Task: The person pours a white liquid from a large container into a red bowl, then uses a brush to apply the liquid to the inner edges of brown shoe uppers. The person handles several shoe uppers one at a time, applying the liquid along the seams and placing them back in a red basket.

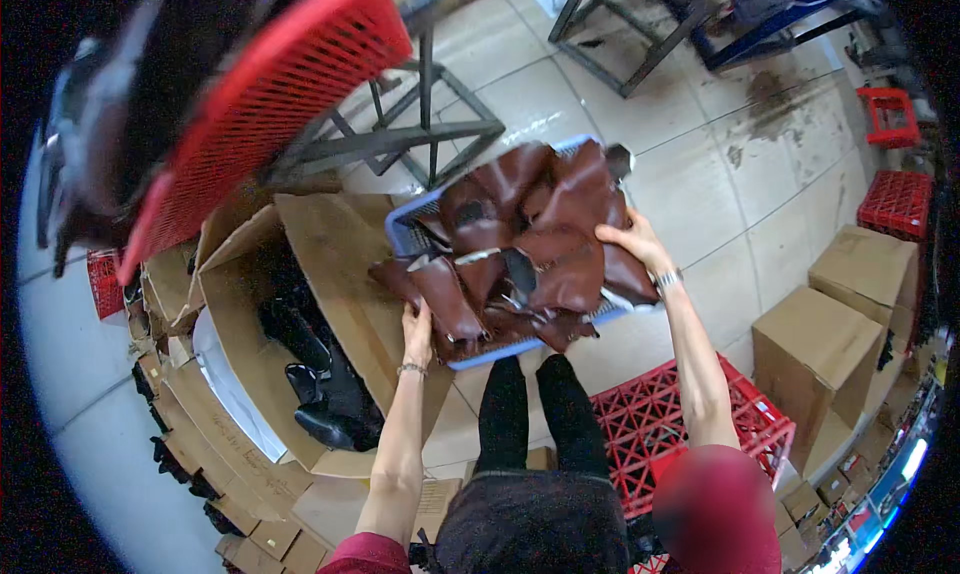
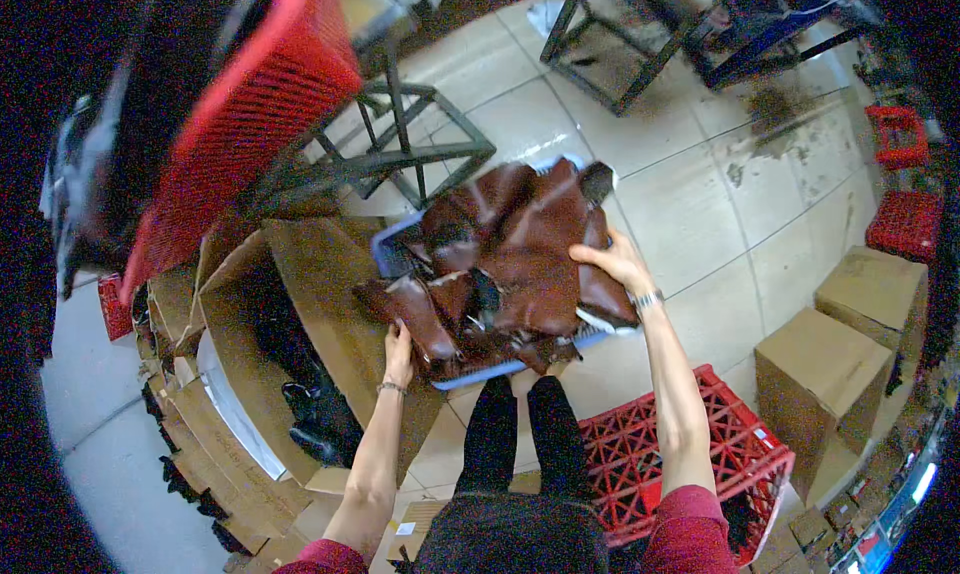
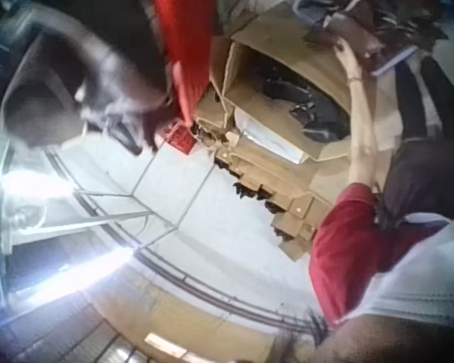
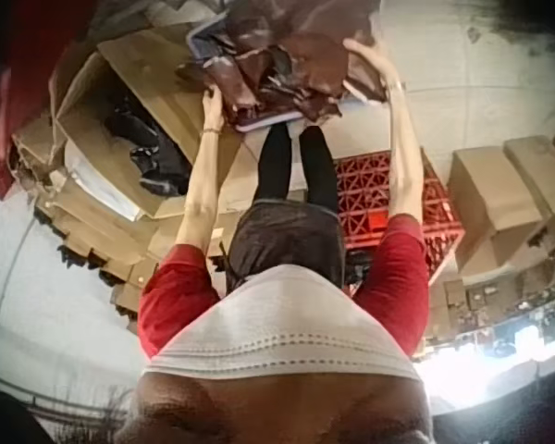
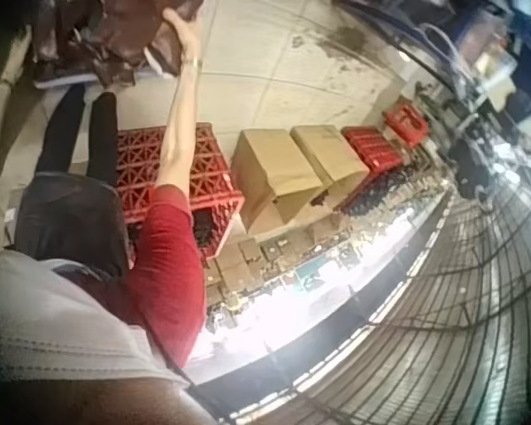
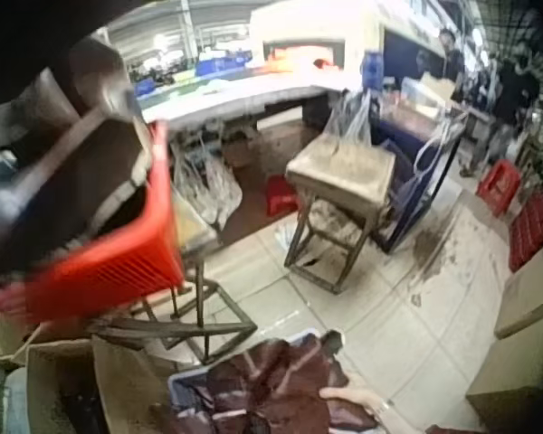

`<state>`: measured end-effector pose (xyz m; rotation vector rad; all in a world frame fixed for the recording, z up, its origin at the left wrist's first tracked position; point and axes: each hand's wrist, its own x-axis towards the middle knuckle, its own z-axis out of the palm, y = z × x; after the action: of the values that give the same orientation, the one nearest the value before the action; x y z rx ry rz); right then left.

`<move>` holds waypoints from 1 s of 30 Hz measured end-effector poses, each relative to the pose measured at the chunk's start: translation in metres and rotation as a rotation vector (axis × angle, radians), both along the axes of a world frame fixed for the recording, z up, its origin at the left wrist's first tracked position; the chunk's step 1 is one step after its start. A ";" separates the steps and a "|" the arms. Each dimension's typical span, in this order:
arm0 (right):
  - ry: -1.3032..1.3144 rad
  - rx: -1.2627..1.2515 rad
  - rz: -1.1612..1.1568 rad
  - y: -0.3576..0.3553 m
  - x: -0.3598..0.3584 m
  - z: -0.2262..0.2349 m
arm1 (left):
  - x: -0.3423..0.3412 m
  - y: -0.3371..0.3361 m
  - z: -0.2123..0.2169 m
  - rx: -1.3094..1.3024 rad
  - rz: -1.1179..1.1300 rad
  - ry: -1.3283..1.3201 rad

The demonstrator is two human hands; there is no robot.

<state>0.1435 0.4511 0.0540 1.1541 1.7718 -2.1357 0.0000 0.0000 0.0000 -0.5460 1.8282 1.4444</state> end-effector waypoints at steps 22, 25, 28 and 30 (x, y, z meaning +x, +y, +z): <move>-0.400 0.597 0.530 -0.093 -0.158 -0.092 | -0.038 -0.006 -0.067 -0.384 0.151 -0.035; -0.339 0.613 0.490 -0.093 -0.150 -0.066 | -0.033 -0.004 -0.038 -0.435 -0.018 0.045; -0.256 0.687 0.433 -0.100 -0.134 -0.022 | -0.031 -0.035 -0.041 -0.431 -0.142 0.094; -0.165 0.809 0.337 -0.112 -0.108 0.011 | -0.025 -0.032 -0.021 -0.467 -0.238 0.120</move>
<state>0.0351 0.3388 0.0654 0.9994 2.5969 -1.1040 -0.0251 -0.0323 -0.0206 -0.4506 2.2564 0.9092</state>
